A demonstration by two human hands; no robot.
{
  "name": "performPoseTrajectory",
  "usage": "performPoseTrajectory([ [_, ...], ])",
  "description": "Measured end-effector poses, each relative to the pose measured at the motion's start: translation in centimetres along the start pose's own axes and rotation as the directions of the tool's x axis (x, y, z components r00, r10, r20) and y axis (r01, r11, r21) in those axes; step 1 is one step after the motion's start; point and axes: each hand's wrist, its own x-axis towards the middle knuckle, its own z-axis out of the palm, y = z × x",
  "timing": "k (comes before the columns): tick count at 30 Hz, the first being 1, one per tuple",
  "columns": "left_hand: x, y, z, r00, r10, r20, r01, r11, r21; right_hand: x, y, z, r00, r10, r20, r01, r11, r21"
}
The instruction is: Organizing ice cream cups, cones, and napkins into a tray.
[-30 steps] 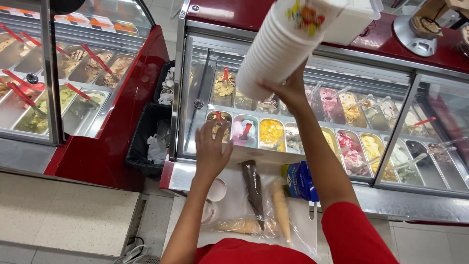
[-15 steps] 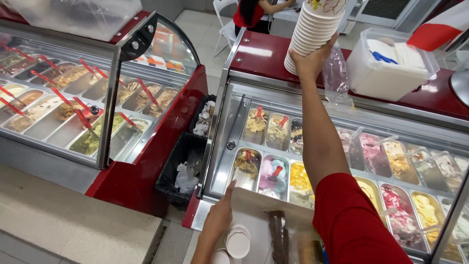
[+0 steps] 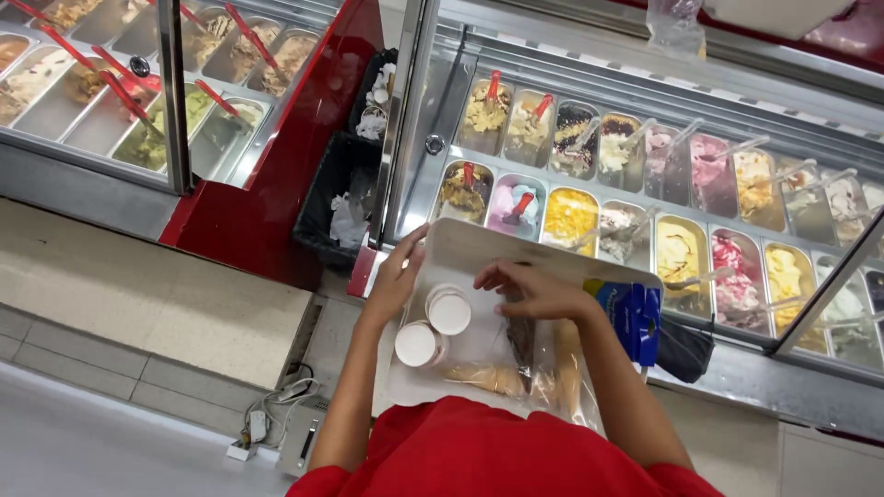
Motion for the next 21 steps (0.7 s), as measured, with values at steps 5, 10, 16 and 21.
performPoseTrajectory([
  [5,-5.8,-1.1,-0.4,0.984,0.122,-0.131,-0.144,0.975,-0.168,0.4,5.5,6.2,0.999,0.041,0.027,-0.039,0.998,-0.053],
  [10,-9.8,-3.6,0.3,0.973,0.215,-0.082,-0.206,0.973,0.105,4.5,9.1,10.5,0.987,-0.058,-0.149,0.048,0.996,-0.069],
  [16,-12.6,-3.6,1.2,0.960,0.229,0.162,-0.275,0.885,0.376,3.4,14.3,10.2,0.959,0.064,-0.277,-0.014,0.984,0.180],
  [21,-12.8,-4.3,4.6,0.910,0.367,0.193,-0.375,0.529,0.761,-2.5,8.9,7.7,0.907,0.095,-0.410,0.060,0.935,0.350],
])
